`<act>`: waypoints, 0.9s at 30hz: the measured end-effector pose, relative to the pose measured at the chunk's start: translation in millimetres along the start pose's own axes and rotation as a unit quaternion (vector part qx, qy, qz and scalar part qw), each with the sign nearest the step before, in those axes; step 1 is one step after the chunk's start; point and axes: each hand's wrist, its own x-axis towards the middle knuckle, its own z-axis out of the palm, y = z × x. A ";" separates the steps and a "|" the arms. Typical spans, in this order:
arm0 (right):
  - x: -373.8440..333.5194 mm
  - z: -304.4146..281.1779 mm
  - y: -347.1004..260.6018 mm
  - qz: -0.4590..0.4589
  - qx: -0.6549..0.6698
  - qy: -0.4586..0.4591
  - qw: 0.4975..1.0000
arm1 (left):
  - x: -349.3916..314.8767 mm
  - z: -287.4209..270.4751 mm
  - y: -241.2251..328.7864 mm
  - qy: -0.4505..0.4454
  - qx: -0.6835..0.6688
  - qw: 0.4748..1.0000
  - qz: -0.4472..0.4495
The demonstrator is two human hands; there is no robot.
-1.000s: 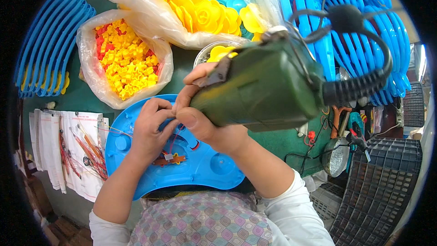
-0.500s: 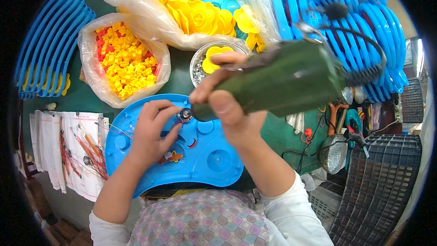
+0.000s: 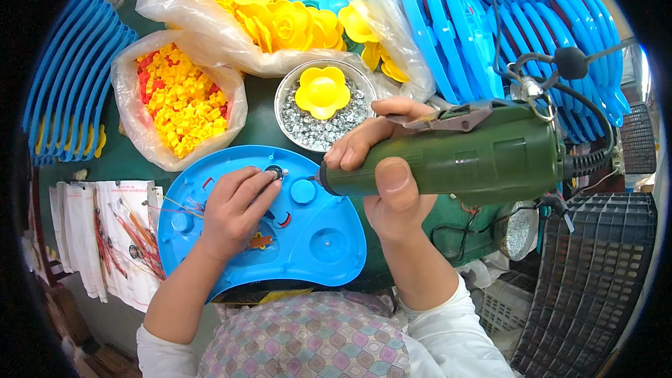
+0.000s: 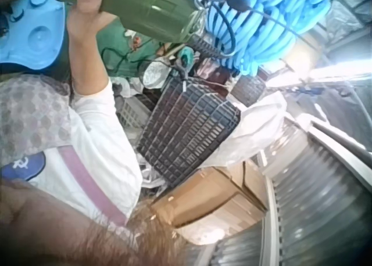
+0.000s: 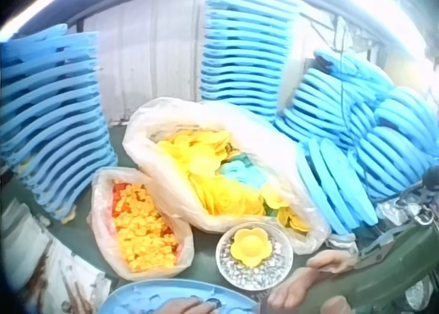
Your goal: The person uses a green electric screwdriver to fasten screws into a blue plastic base, then uses a hot glue gun to apply glue to the same base. They handle wires and small plastic pieces during the process.
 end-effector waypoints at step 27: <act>21.5 13.3 23.7 0.107 -0.022 -0.124 0.986 | 2.0 3.6 7.7 -0.029 -0.039 0.997 -0.058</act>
